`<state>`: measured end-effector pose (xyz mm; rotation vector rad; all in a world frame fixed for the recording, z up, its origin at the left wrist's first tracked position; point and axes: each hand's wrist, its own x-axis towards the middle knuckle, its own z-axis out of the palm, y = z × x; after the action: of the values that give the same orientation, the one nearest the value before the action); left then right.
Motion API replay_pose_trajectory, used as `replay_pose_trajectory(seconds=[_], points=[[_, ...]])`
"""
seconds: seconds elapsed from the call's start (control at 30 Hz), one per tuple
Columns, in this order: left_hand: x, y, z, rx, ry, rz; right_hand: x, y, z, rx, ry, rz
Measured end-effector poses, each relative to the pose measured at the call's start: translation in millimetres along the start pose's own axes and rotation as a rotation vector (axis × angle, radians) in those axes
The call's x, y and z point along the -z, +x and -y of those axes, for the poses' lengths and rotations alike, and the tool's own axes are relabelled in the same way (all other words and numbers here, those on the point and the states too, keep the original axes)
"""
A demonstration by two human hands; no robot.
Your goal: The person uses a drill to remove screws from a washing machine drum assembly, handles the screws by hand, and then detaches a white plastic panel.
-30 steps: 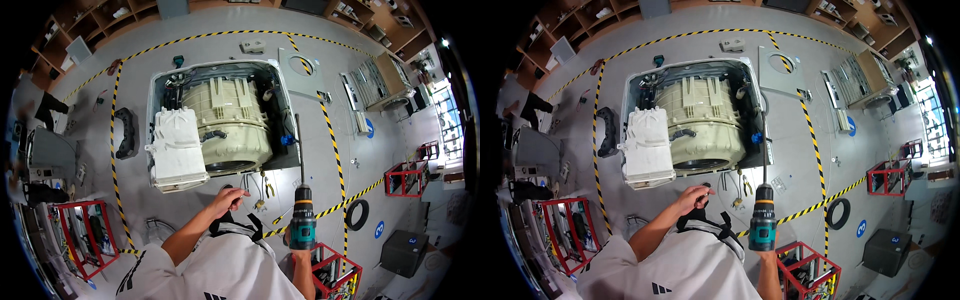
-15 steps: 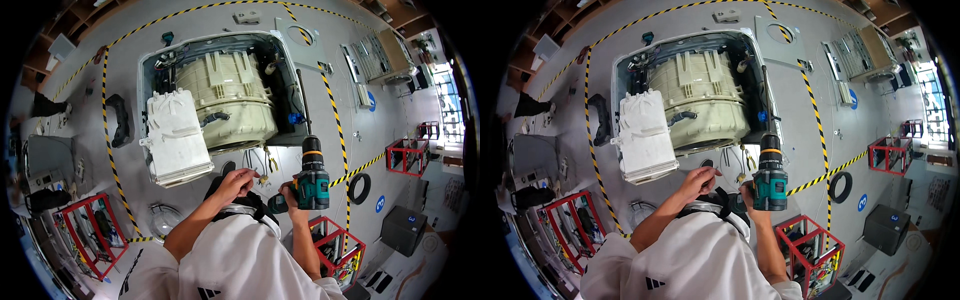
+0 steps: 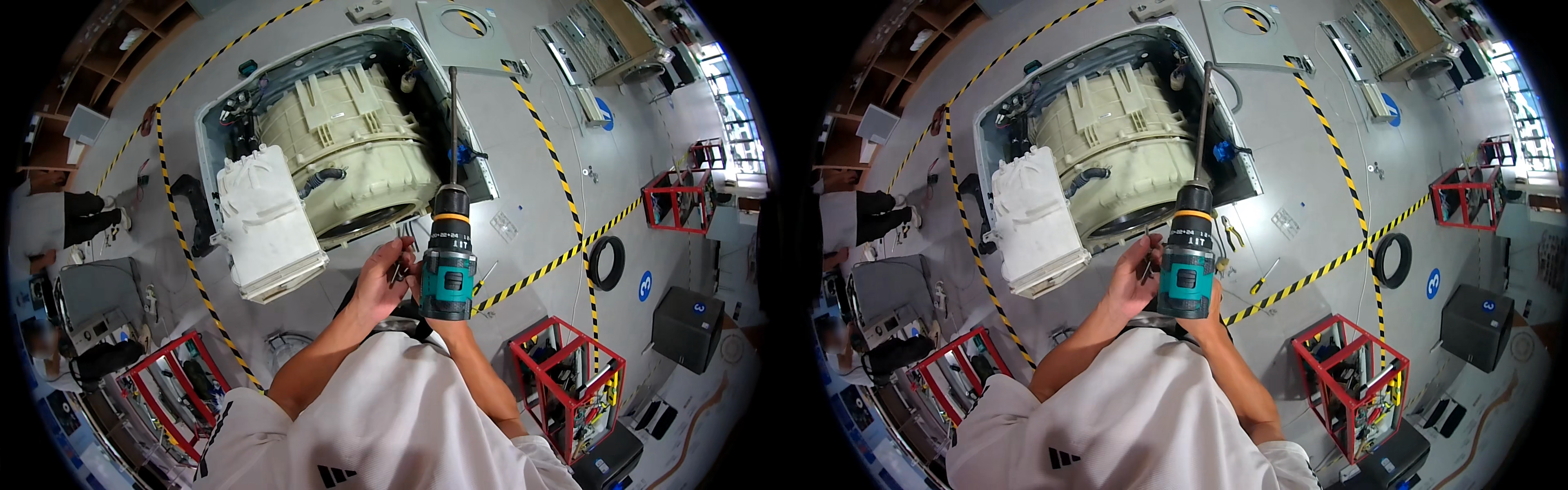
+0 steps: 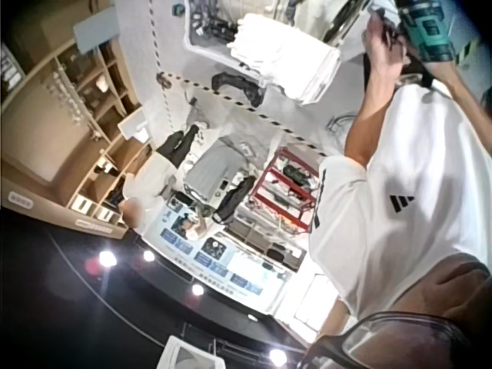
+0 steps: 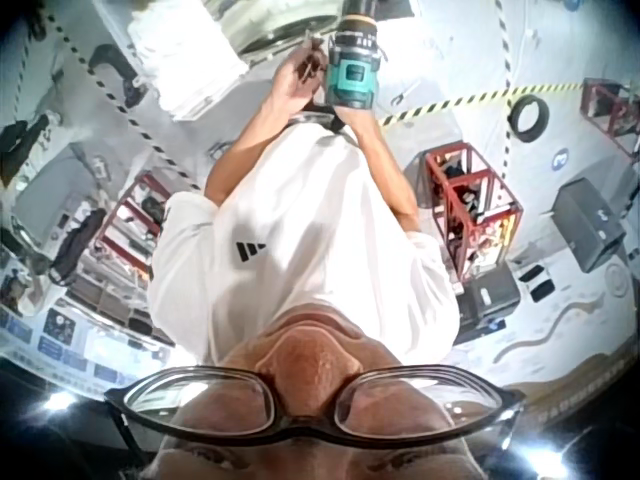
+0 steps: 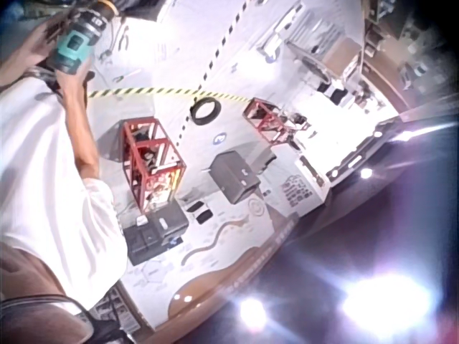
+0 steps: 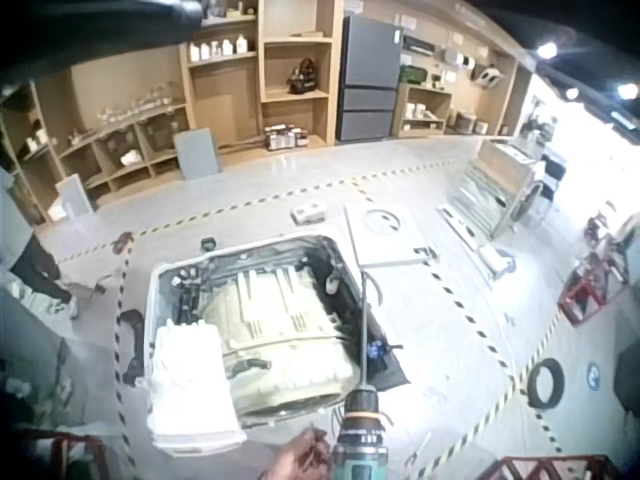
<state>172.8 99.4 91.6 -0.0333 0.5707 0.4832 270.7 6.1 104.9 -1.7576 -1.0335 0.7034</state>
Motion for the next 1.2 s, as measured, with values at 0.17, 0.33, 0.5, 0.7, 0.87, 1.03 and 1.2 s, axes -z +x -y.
replay_pose_trajectory(seconds=[0.17,0.33,0.5,0.7,0.87,1.03,1.2], points=[[-2,-5,6,-0.007,0.168,-0.068,-1,7,-3,-0.092,0.128,-0.011],[-14,-6,14,-0.131,0.369,-0.218,-1,9,8,-0.141,0.070,-0.046],[-6,-12,15,-0.151,0.478,-0.159,-2,0,-29,-0.180,0.183,0.052],[-7,-17,13,-0.146,0.449,-0.198,-2,12,12,-0.225,0.246,0.004],[1,-14,7,-0.140,0.424,-0.093,-6,12,-8,-0.086,0.096,0.005],[12,-9,-2,-0.053,0.423,-0.115,-7,14,-3,-0.145,0.071,-0.012],[22,-7,-10,-0.003,0.345,-0.085,1,16,-8,-0.075,-0.087,0.051]])
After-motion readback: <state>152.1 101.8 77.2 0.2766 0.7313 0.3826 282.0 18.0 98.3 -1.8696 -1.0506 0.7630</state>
